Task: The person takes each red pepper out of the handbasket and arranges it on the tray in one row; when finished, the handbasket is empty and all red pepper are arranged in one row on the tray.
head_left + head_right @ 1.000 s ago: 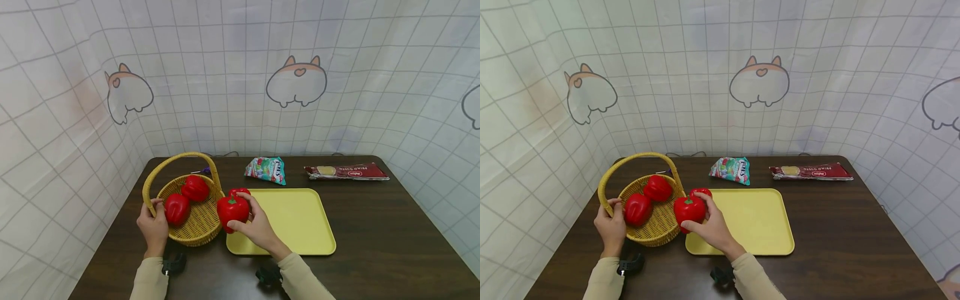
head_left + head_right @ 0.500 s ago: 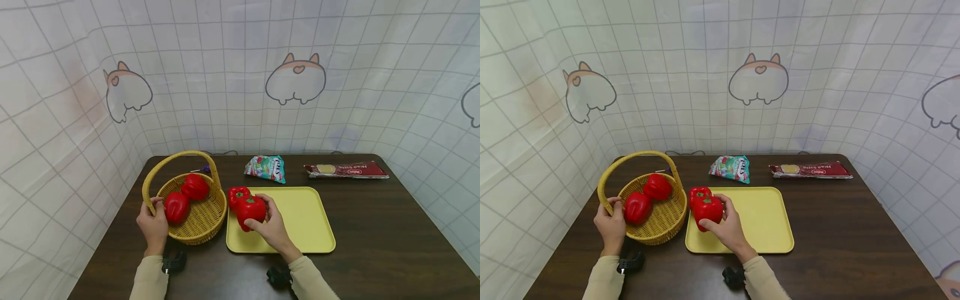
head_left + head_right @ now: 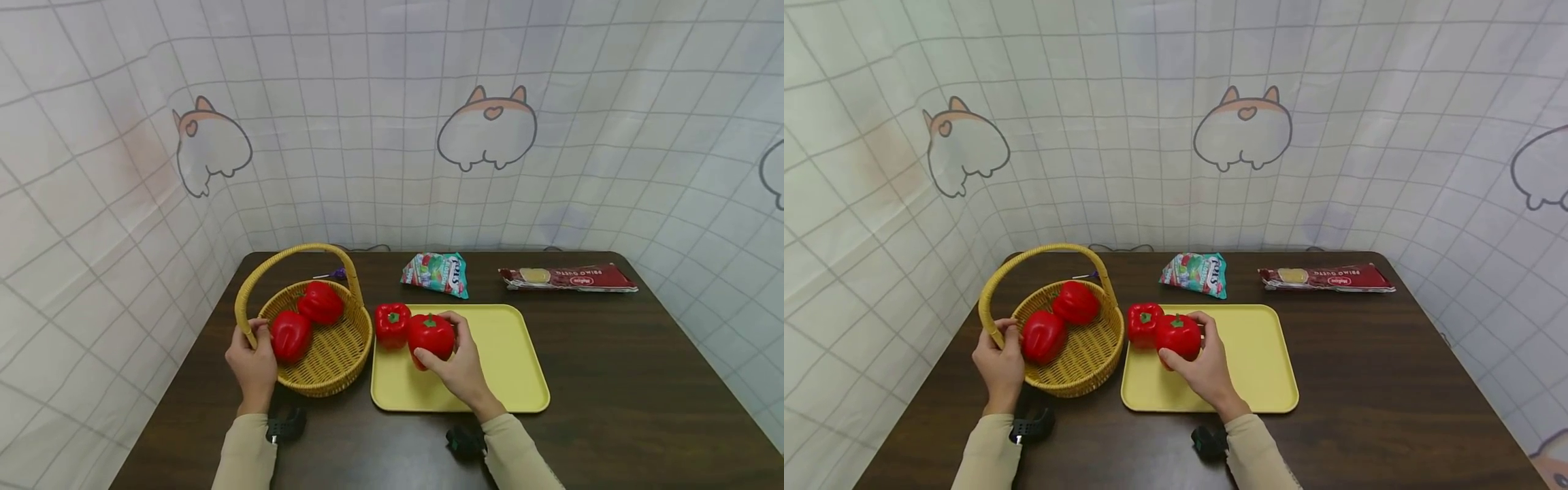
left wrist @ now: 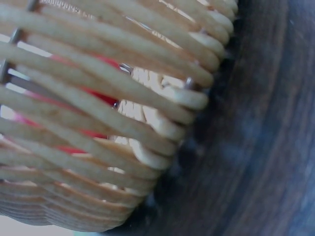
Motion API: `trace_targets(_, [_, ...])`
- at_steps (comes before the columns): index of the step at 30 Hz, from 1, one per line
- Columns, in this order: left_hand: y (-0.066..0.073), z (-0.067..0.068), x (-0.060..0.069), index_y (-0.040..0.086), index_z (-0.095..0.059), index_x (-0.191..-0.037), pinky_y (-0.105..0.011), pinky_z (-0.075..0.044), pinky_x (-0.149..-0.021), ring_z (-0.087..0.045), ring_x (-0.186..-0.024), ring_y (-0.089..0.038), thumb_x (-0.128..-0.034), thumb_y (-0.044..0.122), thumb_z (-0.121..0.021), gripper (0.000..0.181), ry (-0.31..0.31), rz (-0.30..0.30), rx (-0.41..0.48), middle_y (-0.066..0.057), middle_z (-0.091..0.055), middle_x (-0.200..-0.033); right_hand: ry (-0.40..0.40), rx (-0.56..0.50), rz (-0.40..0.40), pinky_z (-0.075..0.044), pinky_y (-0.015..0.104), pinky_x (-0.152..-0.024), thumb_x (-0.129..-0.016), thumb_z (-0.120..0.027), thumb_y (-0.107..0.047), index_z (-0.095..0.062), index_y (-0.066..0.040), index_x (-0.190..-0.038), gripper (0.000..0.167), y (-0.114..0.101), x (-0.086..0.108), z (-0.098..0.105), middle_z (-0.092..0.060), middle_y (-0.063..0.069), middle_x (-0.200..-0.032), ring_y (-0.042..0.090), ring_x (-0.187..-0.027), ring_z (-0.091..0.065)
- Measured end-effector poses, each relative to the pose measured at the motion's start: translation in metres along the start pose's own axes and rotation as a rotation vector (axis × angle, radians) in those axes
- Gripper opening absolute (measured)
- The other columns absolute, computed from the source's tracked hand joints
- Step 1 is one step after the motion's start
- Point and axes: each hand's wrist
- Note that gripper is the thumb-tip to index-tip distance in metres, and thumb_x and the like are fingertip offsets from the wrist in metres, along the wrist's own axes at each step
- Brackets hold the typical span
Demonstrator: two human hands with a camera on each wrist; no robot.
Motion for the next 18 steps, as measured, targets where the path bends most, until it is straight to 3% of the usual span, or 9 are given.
trace_targets(7, [0.001,0.000,-0.001,-0.003,-0.068,-0.096,-0.013,-0.041,-0.058,-0.053,-0.064,-0.001,-0.0932,0.000,-0.059,0.009,-0.002,0.009,0.005,-0.017,-0.063,-0.075,0.076,-0.091,-0.066,-0.053,0.038,-0.089,-0.082,-0.077,-0.008,-0.033,-0.008,-0.141,0.073,0.032,-0.013,0.013,-0.045,0.012,-0.139,0.029,-0.126,-0.043])
trace_targets(11, [0.016,0.001,0.000,-0.008,-0.066,-0.095,-0.012,-0.040,-0.060,-0.051,-0.065,0.001,-0.0924,-0.004,-0.058,0.010,0.000,0.000,0.002,-0.022,-0.062,-0.075,0.080,-0.128,-0.077,-0.052,0.037,-0.090,-0.084,-0.076,-0.012,-0.034,-0.013,-0.142,0.071,0.046,-0.018,0.016,-0.045,0.009,-0.140,0.027,-0.126,-0.044])
trace_targets(14, [0.026,0.002,0.001,-0.010,-0.065,-0.096,-0.013,-0.039,-0.061,-0.051,-0.065,0.000,-0.0922,-0.004,-0.057,0.010,-0.001,0.001,-0.002,-0.021,-0.061,-0.075,0.073,-0.099,-0.089,-0.049,0.043,-0.094,-0.083,-0.077,-0.013,-0.034,-0.011,-0.142,0.073,0.039,-0.017,0.016,-0.044,0.011,-0.141,0.028,-0.127,-0.042])
trace_targets(18, [0.011,0.001,0.001,-0.004,-0.067,-0.096,-0.014,-0.041,-0.060,-0.052,-0.065,-0.002,-0.0938,0.002,-0.059,0.010,-0.005,0.004,-0.014,-0.007,-0.061,-0.074,0.057,-0.065,-0.129,-0.044,0.051,-0.100,-0.083,-0.076,-0.007,-0.032,-0.006,-0.145,0.076,0.021,-0.013,0.015,-0.041,0.015,-0.144,0.032,-0.131,-0.038])
Point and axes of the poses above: each hand's wrist, its own x-axis away from the middle knuckle, its own z-axis out of the back of the hand, y = z × x
